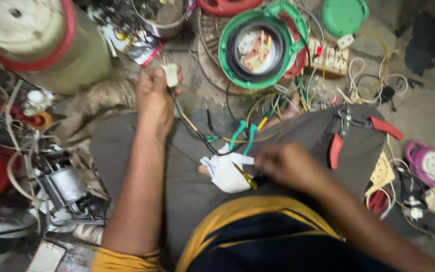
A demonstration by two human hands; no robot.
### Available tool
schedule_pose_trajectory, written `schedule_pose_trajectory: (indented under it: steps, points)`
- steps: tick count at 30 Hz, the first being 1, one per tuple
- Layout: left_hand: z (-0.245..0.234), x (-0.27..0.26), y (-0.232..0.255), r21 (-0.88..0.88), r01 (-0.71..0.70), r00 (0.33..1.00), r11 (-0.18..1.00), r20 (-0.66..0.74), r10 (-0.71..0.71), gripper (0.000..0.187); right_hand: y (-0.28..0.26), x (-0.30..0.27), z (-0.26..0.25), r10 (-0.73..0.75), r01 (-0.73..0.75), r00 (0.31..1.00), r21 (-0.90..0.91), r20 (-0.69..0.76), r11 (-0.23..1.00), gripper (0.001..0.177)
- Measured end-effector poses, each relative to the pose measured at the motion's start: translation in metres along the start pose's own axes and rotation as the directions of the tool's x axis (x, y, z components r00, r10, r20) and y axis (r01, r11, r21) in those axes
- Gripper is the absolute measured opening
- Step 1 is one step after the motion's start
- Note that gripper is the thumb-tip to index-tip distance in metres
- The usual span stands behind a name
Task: The person sits on the floor and uses a screwdriver to work on the internal components of a green electric kettle. They then pick up the kettle's lid, align it with the base, and use the screwdriver to tighten the screws, securing the lid in place.
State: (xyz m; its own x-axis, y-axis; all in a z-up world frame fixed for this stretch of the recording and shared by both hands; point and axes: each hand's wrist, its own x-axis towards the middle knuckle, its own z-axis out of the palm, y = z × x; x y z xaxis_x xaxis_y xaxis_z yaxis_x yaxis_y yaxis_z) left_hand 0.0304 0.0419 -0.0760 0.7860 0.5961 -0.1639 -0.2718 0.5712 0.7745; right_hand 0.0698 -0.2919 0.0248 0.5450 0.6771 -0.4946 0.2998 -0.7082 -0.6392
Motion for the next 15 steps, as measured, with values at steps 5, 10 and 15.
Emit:
schedule_pose_trajectory:
  steps: [5,10,15]
  points:
    - [-0.001,0.004,-0.005,-0.022,0.033,0.999,0.999,0.035,-0.033,0.019,-0.019,0.014,0.038,-0.161,0.174,0.985,-0.345,0.067,0.922,0.026]
    - [-0.003,0.007,-0.009,-0.045,0.13,0.991,0.99,-0.027,-0.132,0.02,-0.011,0.017,0.042,-0.513,0.519,0.853,0.04,-0.098,0.854,0.02]
    - [-0.003,0.008,-0.01,-0.079,0.175,0.985,0.981,0.009,-0.175,0.019,0.005,0.04,0.035,-0.111,0.199,0.967,0.409,-0.23,0.89,0.03]
